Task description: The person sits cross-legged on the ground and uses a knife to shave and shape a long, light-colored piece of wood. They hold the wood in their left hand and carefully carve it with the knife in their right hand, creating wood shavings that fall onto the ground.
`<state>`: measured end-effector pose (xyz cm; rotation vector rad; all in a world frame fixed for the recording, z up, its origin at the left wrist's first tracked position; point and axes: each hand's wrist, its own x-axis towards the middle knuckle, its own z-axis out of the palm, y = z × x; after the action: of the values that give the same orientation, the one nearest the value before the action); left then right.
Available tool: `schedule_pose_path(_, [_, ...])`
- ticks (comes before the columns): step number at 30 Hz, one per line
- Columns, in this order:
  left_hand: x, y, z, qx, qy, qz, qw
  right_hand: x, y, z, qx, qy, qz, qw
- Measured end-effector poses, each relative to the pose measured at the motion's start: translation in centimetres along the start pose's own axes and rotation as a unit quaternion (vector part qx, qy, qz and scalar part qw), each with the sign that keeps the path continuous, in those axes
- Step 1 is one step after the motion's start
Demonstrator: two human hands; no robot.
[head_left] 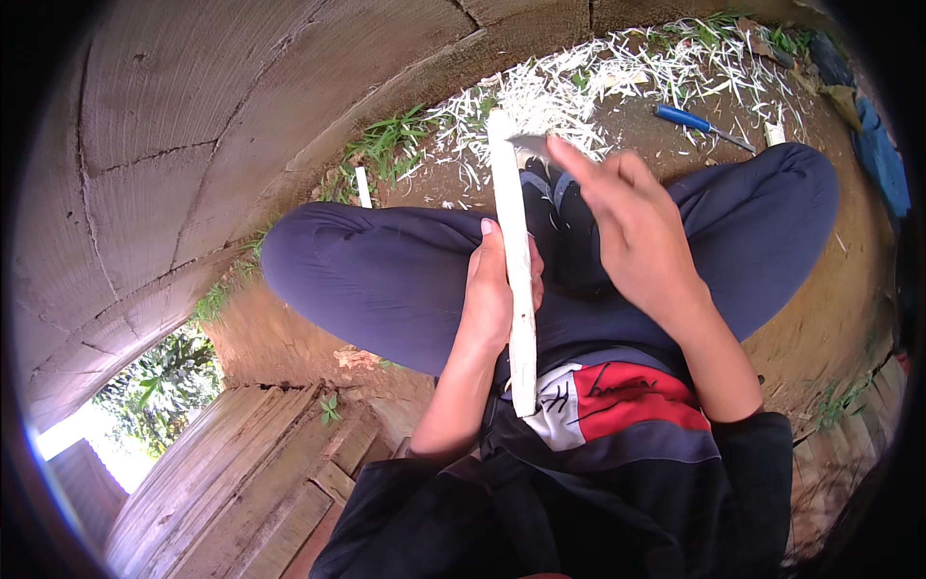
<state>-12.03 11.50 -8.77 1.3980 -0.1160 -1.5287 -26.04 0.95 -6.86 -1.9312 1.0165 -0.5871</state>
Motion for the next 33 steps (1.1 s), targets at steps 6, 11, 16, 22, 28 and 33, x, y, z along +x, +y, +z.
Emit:
schedule_pose_path(6, [0.4, -0.3, 0.3, 0.015, 0.048, -0.012, 0.999, -4.4, -1.6, -0.5, -0.046, -0.174, 0.039, 0.983])
schedule_pose_path(11, [0.6, -1.1, 0.5, 0.077, 0.038, -0.004, 0.996, -2.8, -0.3, 0.8, -0.101, -0.11, 0.029, 0.988])
schedule_pose_path(16, [0.4, -0.2, 1.0, 0.045, 0.052, -0.017, 0.997, -1.1, -0.2, 0.8, -0.018, -0.091, 0.023, 0.995])
schedule_pose_path(22, [0.6, -0.7, 0.9, 0.047, 0.052, -0.012, 0.998, -3.8, -0.1, 0.3, -0.02, -0.133, 0.032, 0.99])
schedule_pose_path(28, [0.7, -0.5, 1.2, 0.092, 0.041, -0.016, 0.995, -0.8, 2.1, 1.6, -0.025, -0.044, 0.02, 0.999])
schedule_pose_path(33, [0.0, -0.6, 1.5, 0.075, 0.024, -0.021, 0.997, 2.0, 5.5, 0.6, -0.049, 0.08, 0.035, 0.995])
